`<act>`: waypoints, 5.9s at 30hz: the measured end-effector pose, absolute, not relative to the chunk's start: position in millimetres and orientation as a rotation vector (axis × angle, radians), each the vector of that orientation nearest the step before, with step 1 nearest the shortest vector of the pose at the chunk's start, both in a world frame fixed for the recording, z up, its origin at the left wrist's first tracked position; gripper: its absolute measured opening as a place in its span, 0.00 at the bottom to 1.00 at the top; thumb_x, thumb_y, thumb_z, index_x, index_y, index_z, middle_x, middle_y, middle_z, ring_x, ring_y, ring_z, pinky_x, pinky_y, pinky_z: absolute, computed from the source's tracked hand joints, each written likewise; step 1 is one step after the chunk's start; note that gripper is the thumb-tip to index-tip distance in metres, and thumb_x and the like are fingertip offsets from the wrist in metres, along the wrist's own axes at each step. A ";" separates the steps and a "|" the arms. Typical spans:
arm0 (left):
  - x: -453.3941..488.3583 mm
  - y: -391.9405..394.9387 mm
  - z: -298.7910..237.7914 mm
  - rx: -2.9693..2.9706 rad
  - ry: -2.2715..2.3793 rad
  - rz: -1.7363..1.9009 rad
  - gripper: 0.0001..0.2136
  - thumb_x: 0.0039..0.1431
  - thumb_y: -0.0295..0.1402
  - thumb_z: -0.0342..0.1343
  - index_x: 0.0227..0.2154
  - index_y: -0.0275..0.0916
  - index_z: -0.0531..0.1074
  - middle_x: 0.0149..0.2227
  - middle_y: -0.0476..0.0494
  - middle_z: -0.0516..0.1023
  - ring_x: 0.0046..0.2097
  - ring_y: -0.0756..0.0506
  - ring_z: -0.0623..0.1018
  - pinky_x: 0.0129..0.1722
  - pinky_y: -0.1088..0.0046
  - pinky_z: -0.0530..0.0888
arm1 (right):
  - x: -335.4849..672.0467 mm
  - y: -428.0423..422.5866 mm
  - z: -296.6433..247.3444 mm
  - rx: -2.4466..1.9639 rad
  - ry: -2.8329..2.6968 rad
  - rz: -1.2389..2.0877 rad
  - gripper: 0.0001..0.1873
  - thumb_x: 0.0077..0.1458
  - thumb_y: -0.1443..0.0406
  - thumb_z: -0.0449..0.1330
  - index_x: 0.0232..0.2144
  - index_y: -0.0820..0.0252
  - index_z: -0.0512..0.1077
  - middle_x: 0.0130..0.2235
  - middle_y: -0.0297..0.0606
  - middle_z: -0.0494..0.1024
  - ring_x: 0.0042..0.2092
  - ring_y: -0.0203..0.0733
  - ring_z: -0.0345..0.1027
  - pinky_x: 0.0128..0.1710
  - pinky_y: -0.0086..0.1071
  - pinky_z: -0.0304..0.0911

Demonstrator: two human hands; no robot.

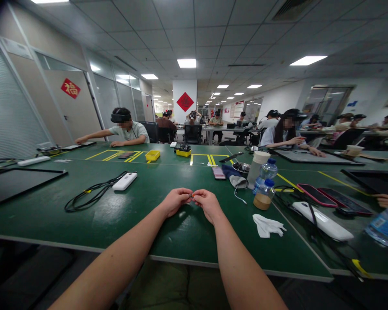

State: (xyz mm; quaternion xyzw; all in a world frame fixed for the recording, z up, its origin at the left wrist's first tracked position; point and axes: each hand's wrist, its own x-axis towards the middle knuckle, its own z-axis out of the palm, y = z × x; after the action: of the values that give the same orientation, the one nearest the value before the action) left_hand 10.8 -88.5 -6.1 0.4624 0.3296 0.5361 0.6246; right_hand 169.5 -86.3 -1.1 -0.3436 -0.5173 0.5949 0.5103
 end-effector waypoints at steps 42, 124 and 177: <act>9.8 -85.1 -8.8 1.248 0.833 1.188 0.13 0.50 0.33 0.59 0.39 0.32 0.76 0.27 0.43 0.76 0.26 0.53 0.72 0.27 0.78 0.69 | 168.0 -79.6 -12.3 -0.835 -1.508 1.152 0.16 0.41 0.60 0.65 0.32 0.60 0.68 0.25 0.32 0.74 0.26 0.38 0.71 0.25 0.29 0.63; -0.1 -83.7 -2.1 0.836 0.792 1.399 0.07 0.56 0.33 0.53 0.36 0.36 0.66 0.27 0.49 0.69 0.19 0.58 0.63 0.15 0.84 0.54 | 167.6 -80.2 -11.3 -0.982 -1.767 1.017 0.32 0.46 0.64 0.58 0.55 0.56 0.59 0.39 0.36 0.72 0.23 0.29 0.65 0.26 0.28 0.64; -265.3 -162.7 -1.7 0.993 1.776 1.714 0.21 0.51 0.48 0.48 0.31 0.33 0.74 0.33 0.39 0.78 0.36 0.42 0.77 0.36 0.67 0.72 | 167.5 -81.5 -10.3 -1.088 -1.860 0.936 0.11 0.47 0.65 0.57 0.33 0.62 0.74 0.27 0.35 0.75 0.23 0.34 0.67 0.27 0.28 0.62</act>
State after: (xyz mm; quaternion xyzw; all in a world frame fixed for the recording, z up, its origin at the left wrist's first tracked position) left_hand -265.3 -162.7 -1.7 0.3626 0.6483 0.6256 0.2384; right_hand 167.5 -81.5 -10.3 -0.4272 -0.7304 0.3676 0.3859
